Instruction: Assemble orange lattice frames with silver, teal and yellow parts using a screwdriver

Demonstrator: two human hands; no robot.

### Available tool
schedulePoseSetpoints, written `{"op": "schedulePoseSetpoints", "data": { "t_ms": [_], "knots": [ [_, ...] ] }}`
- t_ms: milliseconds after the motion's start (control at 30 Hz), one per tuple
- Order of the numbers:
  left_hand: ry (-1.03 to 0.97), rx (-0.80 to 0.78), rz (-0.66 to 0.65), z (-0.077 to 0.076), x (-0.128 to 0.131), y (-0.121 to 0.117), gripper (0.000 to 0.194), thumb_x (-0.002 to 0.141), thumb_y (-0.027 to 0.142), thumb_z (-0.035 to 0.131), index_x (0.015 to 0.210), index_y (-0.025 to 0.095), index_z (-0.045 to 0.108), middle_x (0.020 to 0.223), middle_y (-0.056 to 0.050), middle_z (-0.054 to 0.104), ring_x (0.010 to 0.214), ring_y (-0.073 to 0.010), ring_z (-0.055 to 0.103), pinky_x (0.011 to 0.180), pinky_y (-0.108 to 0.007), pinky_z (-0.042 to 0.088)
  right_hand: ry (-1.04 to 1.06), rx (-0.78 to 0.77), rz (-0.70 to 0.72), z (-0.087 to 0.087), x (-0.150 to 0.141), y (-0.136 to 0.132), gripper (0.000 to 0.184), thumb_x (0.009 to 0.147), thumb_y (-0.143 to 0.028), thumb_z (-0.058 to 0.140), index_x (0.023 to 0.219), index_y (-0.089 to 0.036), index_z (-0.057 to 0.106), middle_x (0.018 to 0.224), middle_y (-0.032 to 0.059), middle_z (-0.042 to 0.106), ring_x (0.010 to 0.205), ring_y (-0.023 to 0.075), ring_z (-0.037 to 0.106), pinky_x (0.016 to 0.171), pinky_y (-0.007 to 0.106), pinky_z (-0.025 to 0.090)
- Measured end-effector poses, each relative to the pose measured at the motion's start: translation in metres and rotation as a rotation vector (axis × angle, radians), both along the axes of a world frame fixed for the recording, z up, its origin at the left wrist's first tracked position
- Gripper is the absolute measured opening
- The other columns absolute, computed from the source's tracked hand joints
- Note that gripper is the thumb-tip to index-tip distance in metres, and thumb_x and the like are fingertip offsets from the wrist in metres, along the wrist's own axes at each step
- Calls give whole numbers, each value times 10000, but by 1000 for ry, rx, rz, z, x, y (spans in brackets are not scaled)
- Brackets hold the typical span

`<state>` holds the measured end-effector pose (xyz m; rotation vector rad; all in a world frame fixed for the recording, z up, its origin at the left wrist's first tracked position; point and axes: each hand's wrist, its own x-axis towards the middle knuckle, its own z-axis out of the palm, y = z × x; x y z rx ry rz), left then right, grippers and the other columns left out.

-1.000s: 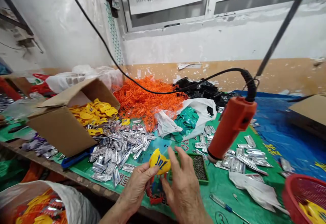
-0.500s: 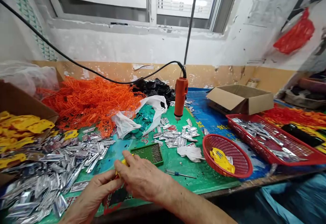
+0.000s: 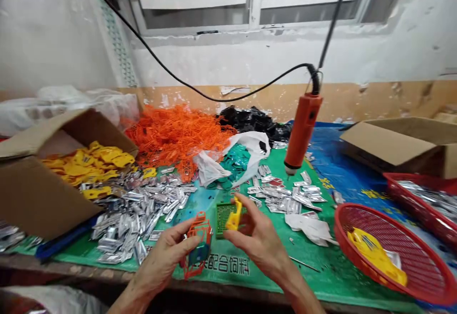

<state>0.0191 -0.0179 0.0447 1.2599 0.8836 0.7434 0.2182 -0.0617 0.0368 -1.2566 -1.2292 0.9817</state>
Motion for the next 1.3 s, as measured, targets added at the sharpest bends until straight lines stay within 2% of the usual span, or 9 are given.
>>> {"op": "schedulePoseSetpoints", "data": {
  "t_ms": [67, 133, 267, 333, 400, 600, 833, 1100, 1300],
  "knots": [
    [110, 226, 123, -4, 1, -2, 343, 790, 308, 670, 1124, 253, 724, 975, -57, 732, 890, -241, 630, 817, -331, 502, 329, -34, -59, -14, -10, -2, 618, 710, -334, 736, 1280, -272, 505, 1302, 93, 573, 897, 192, 658, 773, 349, 553],
    [253, 523, 203, -9, 2, -5, 356, 811, 245, 639, 1161, 248, 702, 983, -76, 720, 892, -236, 625, 825, -335, 502, 516, -8, -80, -27, -25, -5, 645, 664, -344, 786, 1256, -295, 536, 1329, 81, 578, 934, 196, 664, 821, 347, 546],
    [402, 1087, 159, -16, 4, -10, 483, 855, 76, 484, 1307, 219, 576, 871, -79, 680, 809, -211, 606, 749, -338, 520, 671, 46, -68, -41, -53, -7, 674, 582, -389, 848, 1201, -302, 595, 1328, 79, 602, 1162, 264, 596, 981, 404, 481],
    [466, 1266, 126, -16, 3, -12, 537, 845, 24, 427, 1343, 199, 523, 887, -84, 664, 802, -213, 588, 725, -352, 522, 693, 66, -46, -43, -58, -7, 687, 555, -403, 862, 1186, -305, 607, 1336, 84, 598, 1189, 286, 583, 1015, 443, 455],
    [540, 1368, 110, -15, 2, -14, 538, 836, 18, 413, 1343, 173, 508, 968, -107, 658, 836, -227, 576, 719, -367, 522, 692, 65, -31, -45, -59, -7, 694, 552, -402, 865, 1189, -314, 603, 1352, 86, 586, 1180, 295, 592, 1017, 470, 450],
    [661, 1500, 115, -22, 3, -15, 398, 899, 98, 423, 1270, 150, 558, 1118, -126, 643, 909, -239, 541, 782, -388, 505, 637, 72, -35, -48, -56, -9, 689, 549, -441, 861, 1178, -320, 607, 1350, 89, 586, 1172, 305, 598, 978, 472, 482],
    [600, 1489, 120, -34, 4, -18, 371, 926, 111, 439, 1279, 144, 549, 1125, -113, 661, 914, -225, 534, 824, -376, 471, 565, 106, -39, -54, -54, -13, 667, 620, -323, 843, 1235, -360, 586, 1390, 52, 555, 1223, 251, 565, 1013, 401, 463],
    [566, 1501, 121, -35, 3, -17, 364, 931, 108, 443, 1279, 130, 549, 1115, -121, 678, 887, -214, 536, 791, -352, 467, 530, 103, -24, -54, -54, -14, 661, 618, -316, 846, 1230, -353, 600, 1372, 43, 572, 1224, 226, 562, 1016, 343, 461],
    [519, 1536, 141, -30, 7, -15, 324, 967, 146, 367, 1177, 110, 611, 1048, -99, 697, 830, -205, 512, 756, -337, 464, 512, 96, -45, -63, -52, -15, 694, 619, -323, 847, 1261, -362, 587, 1396, 41, 551, 1236, 230, 555, 1002, 312, 473]
  ]
}}
